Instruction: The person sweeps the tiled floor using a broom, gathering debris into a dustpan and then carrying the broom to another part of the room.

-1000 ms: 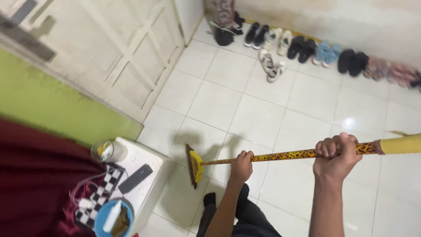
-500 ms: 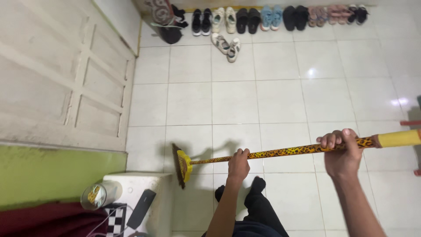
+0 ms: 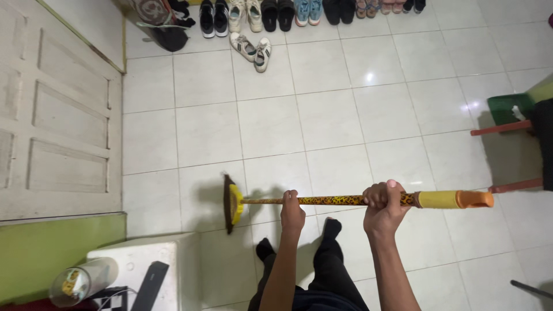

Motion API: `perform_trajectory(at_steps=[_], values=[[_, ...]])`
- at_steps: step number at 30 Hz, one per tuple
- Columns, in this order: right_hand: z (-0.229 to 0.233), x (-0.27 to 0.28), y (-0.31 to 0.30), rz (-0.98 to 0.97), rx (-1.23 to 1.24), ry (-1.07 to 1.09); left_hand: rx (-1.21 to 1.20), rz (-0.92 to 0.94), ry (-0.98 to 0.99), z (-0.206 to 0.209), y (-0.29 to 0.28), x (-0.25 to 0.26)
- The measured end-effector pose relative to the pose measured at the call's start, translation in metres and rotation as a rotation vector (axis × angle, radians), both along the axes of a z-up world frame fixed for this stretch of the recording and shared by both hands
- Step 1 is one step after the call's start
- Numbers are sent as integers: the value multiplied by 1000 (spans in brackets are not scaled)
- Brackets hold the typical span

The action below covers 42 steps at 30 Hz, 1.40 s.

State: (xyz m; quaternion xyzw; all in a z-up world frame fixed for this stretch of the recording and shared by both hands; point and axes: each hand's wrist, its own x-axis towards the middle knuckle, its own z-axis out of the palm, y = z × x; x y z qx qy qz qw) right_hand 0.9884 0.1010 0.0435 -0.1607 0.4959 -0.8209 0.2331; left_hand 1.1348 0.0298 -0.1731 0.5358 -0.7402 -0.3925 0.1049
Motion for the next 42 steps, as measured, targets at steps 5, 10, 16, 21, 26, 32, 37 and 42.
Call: perform_trajectory(at_steps=[5,10,16,21,26,32,37,42], values=[[2,-40,-2,41,43,21,-141,211,432,2,24,-52],[3,-91,1,108,70,34,-170,136,486,-35,17,-105],[21,-161,10,82,13,184,20,29,404,3,12,-196],[45,-212,10,-114,3,154,-222,-127,228,69,-4,-238],[45,-229,28,-179,18,46,-14,-369,-29,60,-2,-230],[-24,-188,39,25,38,-14,-427,90,452,-36,32,-167],[-74,-159,31,284,60,-164,-325,483,266,-83,38,-148],[-79,-168,26,383,-21,-166,-338,477,327,-94,29,-157]])
